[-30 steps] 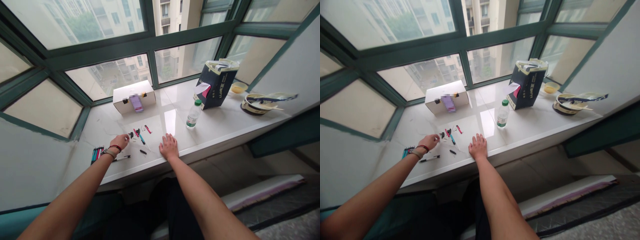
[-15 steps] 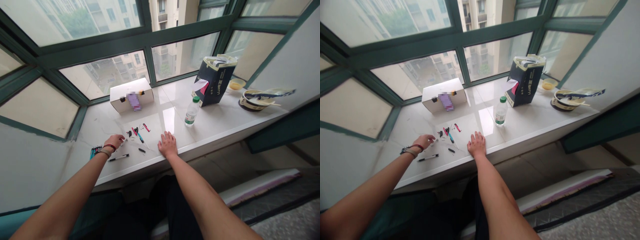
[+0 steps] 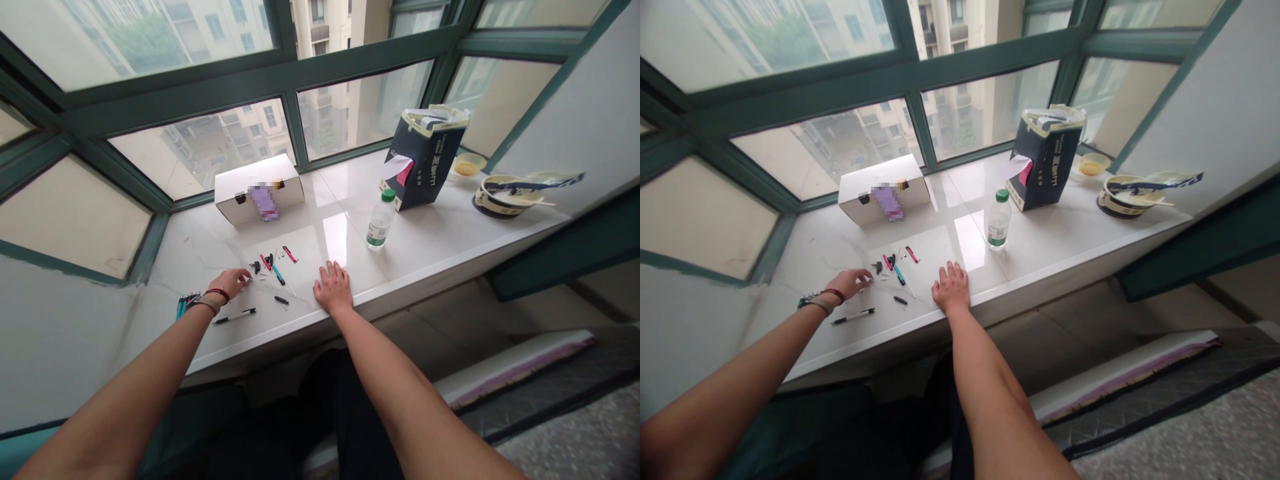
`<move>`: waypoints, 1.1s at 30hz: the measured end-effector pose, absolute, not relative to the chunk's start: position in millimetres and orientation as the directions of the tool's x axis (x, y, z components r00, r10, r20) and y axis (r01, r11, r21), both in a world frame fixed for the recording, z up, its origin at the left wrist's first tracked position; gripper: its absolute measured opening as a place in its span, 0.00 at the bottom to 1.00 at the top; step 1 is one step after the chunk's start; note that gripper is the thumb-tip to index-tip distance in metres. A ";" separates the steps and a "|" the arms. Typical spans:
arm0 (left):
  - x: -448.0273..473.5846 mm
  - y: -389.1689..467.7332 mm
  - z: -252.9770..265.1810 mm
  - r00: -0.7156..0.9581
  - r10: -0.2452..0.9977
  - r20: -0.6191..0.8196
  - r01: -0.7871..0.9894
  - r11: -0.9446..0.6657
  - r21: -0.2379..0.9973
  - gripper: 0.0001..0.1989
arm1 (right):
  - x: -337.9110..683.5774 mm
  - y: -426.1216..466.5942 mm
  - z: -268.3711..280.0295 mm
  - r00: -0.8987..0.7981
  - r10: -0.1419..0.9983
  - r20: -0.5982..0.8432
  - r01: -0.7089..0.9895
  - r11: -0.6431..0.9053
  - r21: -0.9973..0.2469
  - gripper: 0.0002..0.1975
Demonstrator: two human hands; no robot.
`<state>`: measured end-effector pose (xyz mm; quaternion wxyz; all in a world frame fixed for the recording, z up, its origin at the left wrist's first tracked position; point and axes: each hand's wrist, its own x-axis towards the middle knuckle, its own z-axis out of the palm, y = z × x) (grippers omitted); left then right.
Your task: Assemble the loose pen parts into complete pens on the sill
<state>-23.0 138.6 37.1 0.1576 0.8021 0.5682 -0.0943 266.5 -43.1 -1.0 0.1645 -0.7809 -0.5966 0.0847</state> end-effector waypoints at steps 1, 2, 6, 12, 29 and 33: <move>-23.1 138.5 37.4 0.341 0.881 -0.328 0.940 -0.311 0.143 0.15 | 266.5 -43.0 -1.4 0.274 0.959 0.065 0.904 -0.234 -0.358 0.26; -22.8 138.3 38.0 0.345 0.880 -0.325 0.938 -0.317 0.137 0.15 | 266.5 -42.9 -1.8 0.275 0.959 0.066 0.904 -0.235 -0.357 0.26; -19.1 136.5 41.2 0.351 0.880 -0.321 0.936 -0.333 0.111 0.14 | 266.6 -42.9 -3.0 0.276 0.958 0.081 0.906 -0.231 -0.354 0.26; -14.9 137.1 40.8 0.320 0.894 -0.315 0.947 -0.312 0.076 0.12 | 266.6 -42.9 -2.8 0.278 0.958 0.064 0.905 -0.240 -0.350 0.26; -48.1 93.4 45.5 0.211 0.921 -0.327 0.922 -0.077 0.380 0.16 | 266.3 -42.6 -10.2 0.267 0.955 0.132 0.918 -0.210 -0.337 0.26; -52.8 33.8 47.8 0.241 0.934 -0.264 0.764 -0.015 0.645 0.15 | 264.9 -42.7 -12.0 0.268 0.951 0.158 0.922 -0.205 -0.330 0.26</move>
